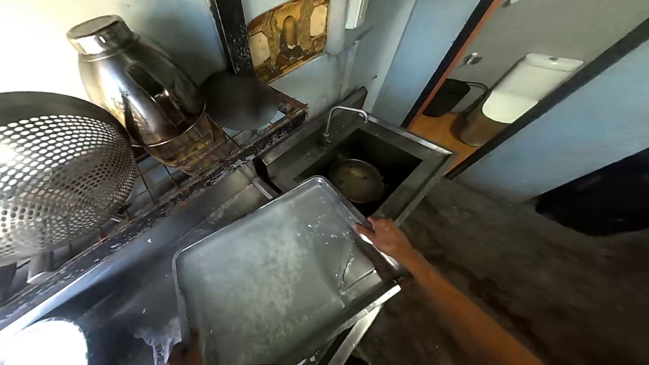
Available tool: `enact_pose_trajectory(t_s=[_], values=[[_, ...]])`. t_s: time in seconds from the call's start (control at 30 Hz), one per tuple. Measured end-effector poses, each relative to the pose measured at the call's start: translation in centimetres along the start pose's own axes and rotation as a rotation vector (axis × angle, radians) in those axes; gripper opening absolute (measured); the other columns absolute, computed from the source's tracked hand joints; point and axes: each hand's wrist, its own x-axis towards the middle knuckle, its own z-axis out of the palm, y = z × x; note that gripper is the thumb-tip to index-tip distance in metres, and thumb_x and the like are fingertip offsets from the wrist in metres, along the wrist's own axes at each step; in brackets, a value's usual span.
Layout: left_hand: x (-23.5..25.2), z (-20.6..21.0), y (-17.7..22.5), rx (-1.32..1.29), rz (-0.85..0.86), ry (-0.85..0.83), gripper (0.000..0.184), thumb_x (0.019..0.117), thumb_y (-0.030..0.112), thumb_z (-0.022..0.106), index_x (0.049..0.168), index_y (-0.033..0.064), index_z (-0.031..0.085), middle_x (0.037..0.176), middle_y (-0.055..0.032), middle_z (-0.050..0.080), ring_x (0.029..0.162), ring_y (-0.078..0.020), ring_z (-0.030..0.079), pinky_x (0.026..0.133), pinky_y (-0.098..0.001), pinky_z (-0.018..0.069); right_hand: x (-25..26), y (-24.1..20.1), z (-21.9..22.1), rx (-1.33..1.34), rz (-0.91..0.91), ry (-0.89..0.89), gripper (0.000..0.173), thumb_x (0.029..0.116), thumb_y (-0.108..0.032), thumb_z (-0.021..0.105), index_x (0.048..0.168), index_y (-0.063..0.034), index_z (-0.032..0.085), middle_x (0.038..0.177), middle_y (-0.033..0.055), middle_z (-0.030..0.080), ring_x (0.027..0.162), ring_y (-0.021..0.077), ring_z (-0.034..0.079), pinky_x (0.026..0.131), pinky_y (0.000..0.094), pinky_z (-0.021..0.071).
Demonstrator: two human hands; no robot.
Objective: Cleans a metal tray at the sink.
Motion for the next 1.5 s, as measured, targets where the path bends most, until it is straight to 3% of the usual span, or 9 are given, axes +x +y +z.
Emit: enact_pose_trajectory(t_s=[0.13,0.23,0.47,0.57,0.8,0.97,1.23,1.5], values=[[-0.2,-0.2,0.6,-0.041,0.021,0.0,0.05,0.0992,0.046,0.064,0.106,-0.0025,0.072,0.103,-0.0249,0.072,0.103,-0.0406,0.068,0.093,-0.0606,0.0506,0.6,0.3,0.0,0.014,0.01,0.007,0.061,0.0979,-0.062,0.057,0.108,-0.0032,0.069,0.098,0.0203,0.07,0.098,0.0389,0.07,0.083,0.0596,0.0565],[-0.5,-0.9,1.6,-0.055,0.028,-0.005,0.049,0.0989,0.045,0.066,0.109,-0.0028,0.071,0.104,-0.027,0.07,0.105,-0.0433,0.067,0.093,-0.063,0.0501,1.0,0.7,0.1,0.045,-0.016,0.01,0.053,0.1004,-0.054,0.059,0.105,-0.0019,0.068,0.096,0.0216,0.069,0.095,0.0402,0.07,0.082,0.0609,0.0559],[-0.9,-0.6,2.8,-0.041,0.05,-0.012,0.051,0.0987,0.045,0.066,0.108,-0.0051,0.071,0.105,-0.0272,0.07,0.104,-0.0416,0.067,0.094,-0.06,0.0505,2.1,1.8,-0.3,0.051,-0.005,-0.004,0.053,0.1002,-0.054,0.059,0.104,-0.002,0.068,0.097,0.0205,0.07,0.095,0.039,0.07,0.082,0.0599,0.0564],[-1.0,-0.9,3.6,-0.034,0.065,-0.012,0.051,0.0982,0.046,0.067,0.107,-0.0051,0.071,0.103,-0.0263,0.07,0.103,-0.0406,0.067,0.093,-0.059,0.051,2.6,2.7,0.0,0.051,-0.023,0.018,0.052,0.1004,-0.054,0.059,0.098,-0.0032,0.068,0.092,0.0185,0.069,0.091,0.0368,0.07,0.079,0.058,0.0569],[-0.8,-2.1,5.2,-0.019,0.058,-0.014,0.053,0.0987,0.047,0.065,0.109,-0.0042,0.071,0.105,-0.0269,0.07,0.105,-0.0426,0.067,0.094,-0.061,0.0499,2.8,3.4,0.9,0.081,-0.006,0.001,0.052,0.0998,-0.055,0.06,0.099,-0.0034,0.068,0.092,0.0185,0.069,0.091,0.0373,0.07,0.079,0.059,0.0565],[-0.6,-2.2,5.4,0.001,0.061,-0.018,0.053,0.0983,0.048,0.066,0.108,-0.0038,0.071,0.104,-0.026,0.071,0.104,-0.0416,0.067,0.094,-0.0605,0.0501,2.8,3.3,0.6,0.115,-0.005,0.0,0.043,0.102,-0.045,0.061,0.099,-0.0027,0.068,0.093,0.0196,0.069,0.092,0.0377,0.07,0.079,0.059,0.0561],[-0.4,-2.7,6.3,0.002,0.099,-0.022,0.053,0.0989,0.046,0.065,0.111,-0.0044,0.07,0.108,-0.0284,0.07,0.108,-0.0439,0.066,0.096,-0.0624,0.0493,2.9,3.8,0.7,0.144,-0.008,-0.014,0.05,0.1013,-0.05,0.06,0.097,-0.001,0.068,0.091,0.0202,0.068,0.09,0.0378,0.069,0.08,0.0598,0.0557],[-0.2,-2.6,7.2,0.01,0.099,-0.034,0.053,0.0987,0.048,0.065,0.111,-0.0037,0.07,0.107,-0.0275,0.07,0.107,-0.0434,0.066,0.095,-0.0618,0.0493,3.0,4.6,0.7,0.153,0.0,-0.001,0.044,0.1018,-0.046,0.061,0.094,-0.0026,0.068,0.087,0.0172,0.067,0.086,0.035,0.068,0.077,0.0573,0.0554]])
